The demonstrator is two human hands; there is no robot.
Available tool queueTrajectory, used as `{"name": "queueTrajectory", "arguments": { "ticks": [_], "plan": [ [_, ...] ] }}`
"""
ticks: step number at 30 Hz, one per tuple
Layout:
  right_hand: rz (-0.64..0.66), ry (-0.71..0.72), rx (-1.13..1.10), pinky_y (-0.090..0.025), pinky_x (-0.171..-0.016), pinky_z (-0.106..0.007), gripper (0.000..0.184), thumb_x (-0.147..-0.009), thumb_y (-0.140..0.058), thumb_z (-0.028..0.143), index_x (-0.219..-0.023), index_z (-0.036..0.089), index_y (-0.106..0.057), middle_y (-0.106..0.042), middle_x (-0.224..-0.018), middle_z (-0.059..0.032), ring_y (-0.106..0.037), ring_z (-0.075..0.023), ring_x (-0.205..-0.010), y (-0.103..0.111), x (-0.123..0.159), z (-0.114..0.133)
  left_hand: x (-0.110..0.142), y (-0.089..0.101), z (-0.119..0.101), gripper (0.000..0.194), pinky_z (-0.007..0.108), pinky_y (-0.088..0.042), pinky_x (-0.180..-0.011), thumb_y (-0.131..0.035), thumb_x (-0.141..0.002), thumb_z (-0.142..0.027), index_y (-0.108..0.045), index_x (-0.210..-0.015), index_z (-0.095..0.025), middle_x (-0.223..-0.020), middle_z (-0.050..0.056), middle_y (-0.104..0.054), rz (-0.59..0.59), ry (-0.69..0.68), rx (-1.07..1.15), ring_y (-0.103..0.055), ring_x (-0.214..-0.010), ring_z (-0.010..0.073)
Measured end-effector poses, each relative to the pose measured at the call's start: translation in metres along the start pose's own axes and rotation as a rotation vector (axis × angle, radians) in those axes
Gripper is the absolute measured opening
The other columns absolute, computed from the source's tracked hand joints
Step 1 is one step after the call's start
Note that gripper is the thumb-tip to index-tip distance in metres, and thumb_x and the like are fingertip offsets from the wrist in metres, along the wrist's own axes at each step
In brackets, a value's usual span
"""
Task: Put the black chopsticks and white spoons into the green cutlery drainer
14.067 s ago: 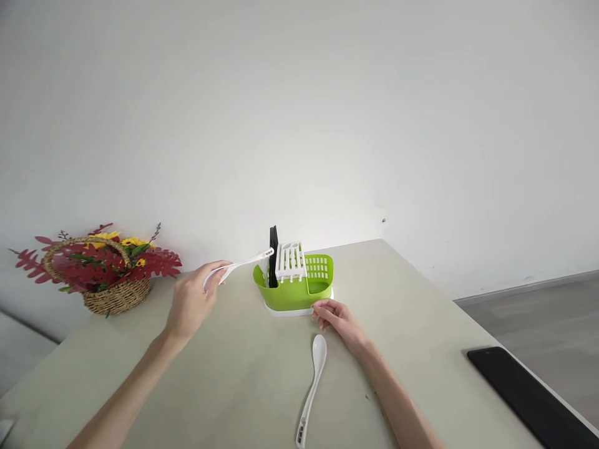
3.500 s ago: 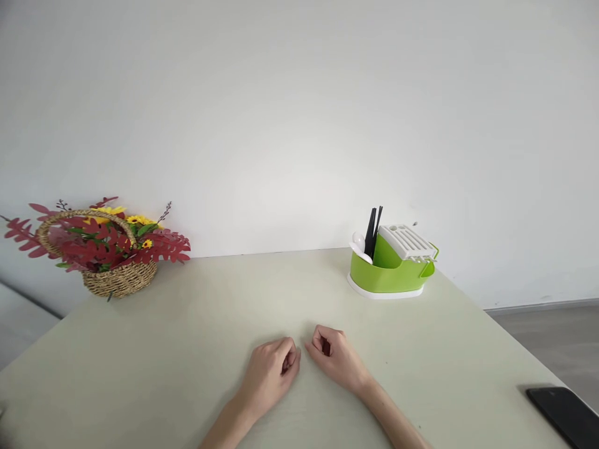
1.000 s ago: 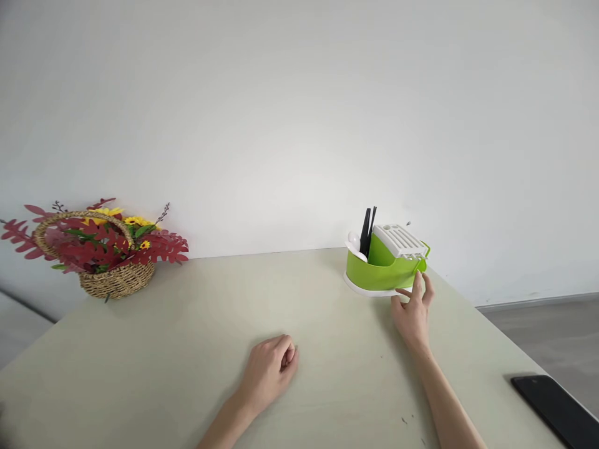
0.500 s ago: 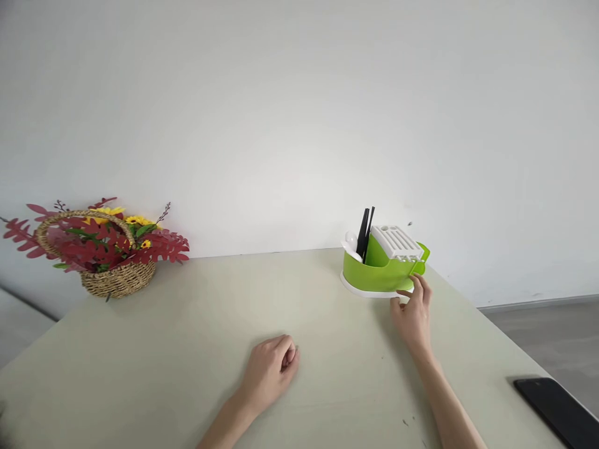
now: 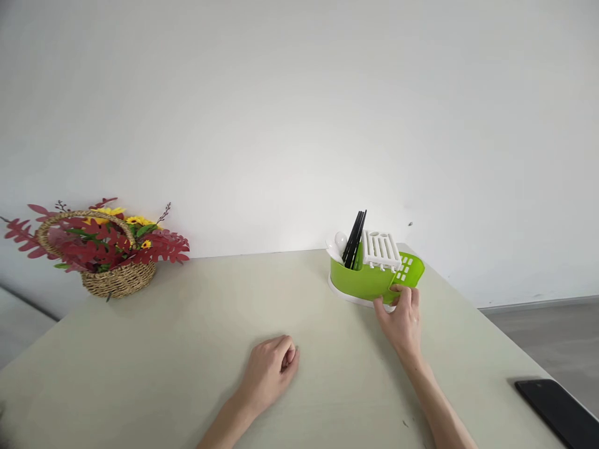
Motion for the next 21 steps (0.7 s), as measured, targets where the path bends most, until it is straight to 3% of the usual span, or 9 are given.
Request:
{"name": "queueTrajectory", "arguments": {
  "ticks": [10,18,21],
  "plan": [
    [0.173,0.167,-0.146,-0.049,-0.07,-0.035,0.021,-0.089,-0.059,0.041,-0.102,0.025,-0.051,-0.051,-0.097,-0.001,-0.057,-0.0181,-0.074,-0.013,0.017,0.036,0.0,-0.002,0.001,0.022,0.026,-0.028,-0.055,-0.052,-0.085,-0.008,-0.042,-0.073,-0.023,-0.063,-0.006,-0.051,-0.01,-0.003,-0.004,-0.041,-0.054,0.0113],
    [0.338,0.35,-0.305,-0.052,-0.078,-0.036,0.015,-0.096,-0.053,0.025,-0.111,0.025,-0.053,-0.052,-0.097,-0.0017,-0.058,-0.0186,-0.079,-0.032,0.072,0.1,0.0,-0.001,0.0,0.022,0.027,-0.029,-0.057,-0.052,-0.085,-0.007,-0.042,-0.073,-0.023,-0.064,-0.006,-0.052,0.003,0.009,-0.013,-0.042,-0.055,0.0119],
    [0.393,0.387,-0.341,-0.053,-0.082,-0.036,0.021,-0.096,-0.051,0.02,-0.116,0.027,-0.053,-0.055,-0.102,-0.0036,-0.059,-0.0191,-0.082,-0.036,0.088,0.115,0.0,-0.002,-0.001,0.022,0.027,-0.029,-0.056,-0.052,-0.084,-0.006,-0.044,-0.073,-0.023,-0.064,-0.005,-0.053,0.011,0.004,-0.01,-0.043,-0.055,0.0121]
  ]
}}
Point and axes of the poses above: each hand's wrist, its own x-axis away from the middle knuckle, its own y-axis out of the back of the hand, z = x × y, the point moved 7 cm from there along -x, towards the middle knuckle
